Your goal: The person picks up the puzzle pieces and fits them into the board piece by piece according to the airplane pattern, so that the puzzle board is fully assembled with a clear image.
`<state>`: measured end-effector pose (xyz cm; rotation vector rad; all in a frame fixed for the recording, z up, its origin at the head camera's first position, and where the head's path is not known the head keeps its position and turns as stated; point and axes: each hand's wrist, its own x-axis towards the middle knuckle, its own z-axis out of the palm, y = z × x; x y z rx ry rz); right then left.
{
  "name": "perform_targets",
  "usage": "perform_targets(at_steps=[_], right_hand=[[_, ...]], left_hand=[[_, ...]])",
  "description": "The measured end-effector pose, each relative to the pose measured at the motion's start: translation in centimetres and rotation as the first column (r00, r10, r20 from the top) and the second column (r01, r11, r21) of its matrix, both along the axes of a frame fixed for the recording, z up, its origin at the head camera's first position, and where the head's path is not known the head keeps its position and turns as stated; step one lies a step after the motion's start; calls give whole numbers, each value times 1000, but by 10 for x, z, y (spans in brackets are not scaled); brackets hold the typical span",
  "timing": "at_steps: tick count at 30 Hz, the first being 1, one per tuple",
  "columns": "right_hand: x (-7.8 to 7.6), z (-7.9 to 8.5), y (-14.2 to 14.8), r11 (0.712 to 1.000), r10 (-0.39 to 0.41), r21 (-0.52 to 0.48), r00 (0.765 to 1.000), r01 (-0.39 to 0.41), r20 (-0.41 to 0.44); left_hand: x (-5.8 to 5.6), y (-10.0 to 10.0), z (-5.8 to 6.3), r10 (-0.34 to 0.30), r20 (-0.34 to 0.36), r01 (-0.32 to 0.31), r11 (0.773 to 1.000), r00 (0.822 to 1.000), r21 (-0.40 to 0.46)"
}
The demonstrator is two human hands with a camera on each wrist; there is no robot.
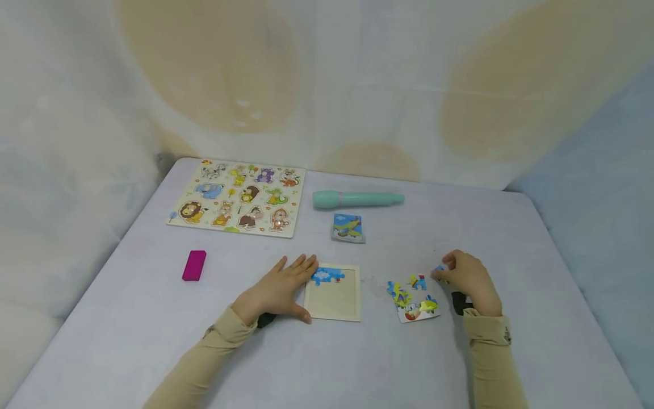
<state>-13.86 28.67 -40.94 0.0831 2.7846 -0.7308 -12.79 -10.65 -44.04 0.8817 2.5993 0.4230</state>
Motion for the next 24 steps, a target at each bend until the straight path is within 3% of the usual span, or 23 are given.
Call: perform_targets(at_steps=[4,14,19,24], right_hand=[[2,-3,7,1000,-22,9,999,22,28],[-4,-1,-11,997,77,16,996,-76,-42],[-11,3,-33,985,128,-105,984,-140,-120],[-19,2,-74,925,197,-308,974,-223,-113]], left_hand=[[0,-2,1,1,-2,-1,1000,1000,-3],[0,-1,1,-1,0,1,1000,1000,14],[0,-1,2,1,-2,-1,1000,1000,16],[1,-1,2,1,2,-1,1000,1000,19]])
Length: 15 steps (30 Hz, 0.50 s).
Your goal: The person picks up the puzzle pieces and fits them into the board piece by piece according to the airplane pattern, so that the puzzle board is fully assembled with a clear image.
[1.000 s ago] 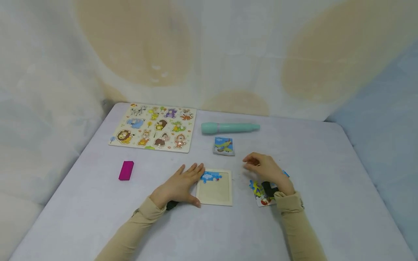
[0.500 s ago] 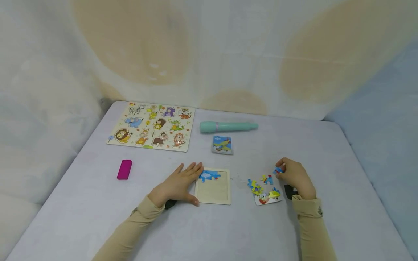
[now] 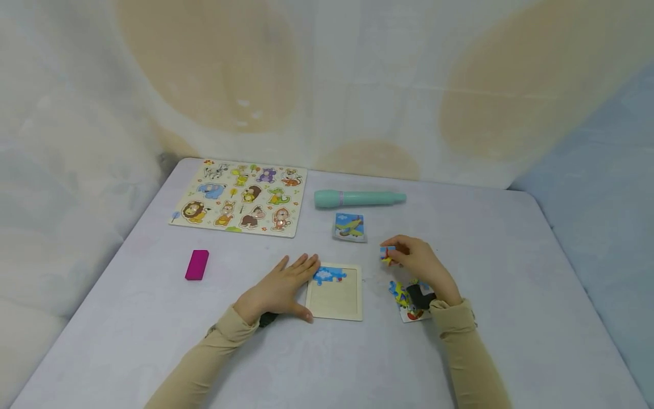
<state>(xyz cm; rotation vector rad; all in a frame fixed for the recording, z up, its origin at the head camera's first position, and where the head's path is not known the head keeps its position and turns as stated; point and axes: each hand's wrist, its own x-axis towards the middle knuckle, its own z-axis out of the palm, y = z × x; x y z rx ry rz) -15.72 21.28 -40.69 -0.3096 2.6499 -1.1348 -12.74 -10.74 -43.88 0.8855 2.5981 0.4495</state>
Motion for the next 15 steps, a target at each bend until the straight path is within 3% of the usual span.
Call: perform_targets(at_steps=[4,7,11,15], right_hand=[[-6,-8,-31,990,65,-134,982,-41,177],[-8,-14,-49,989,98,-130,961,-66,259],[-7,-18,-61,994,100,-57,964,-89,246],[-5,-18,-69,998,62,-1,975,-63,213]], left_hand=[[0,1,0,-1,5,1,1000,1000,0],[-1,2,-2,0,4,0,1000,1000,-1],[-1,2,-4,2,6,-2,1000,1000,-3],[-2,1,-3,2,6,-2,1000,1000,-7]])
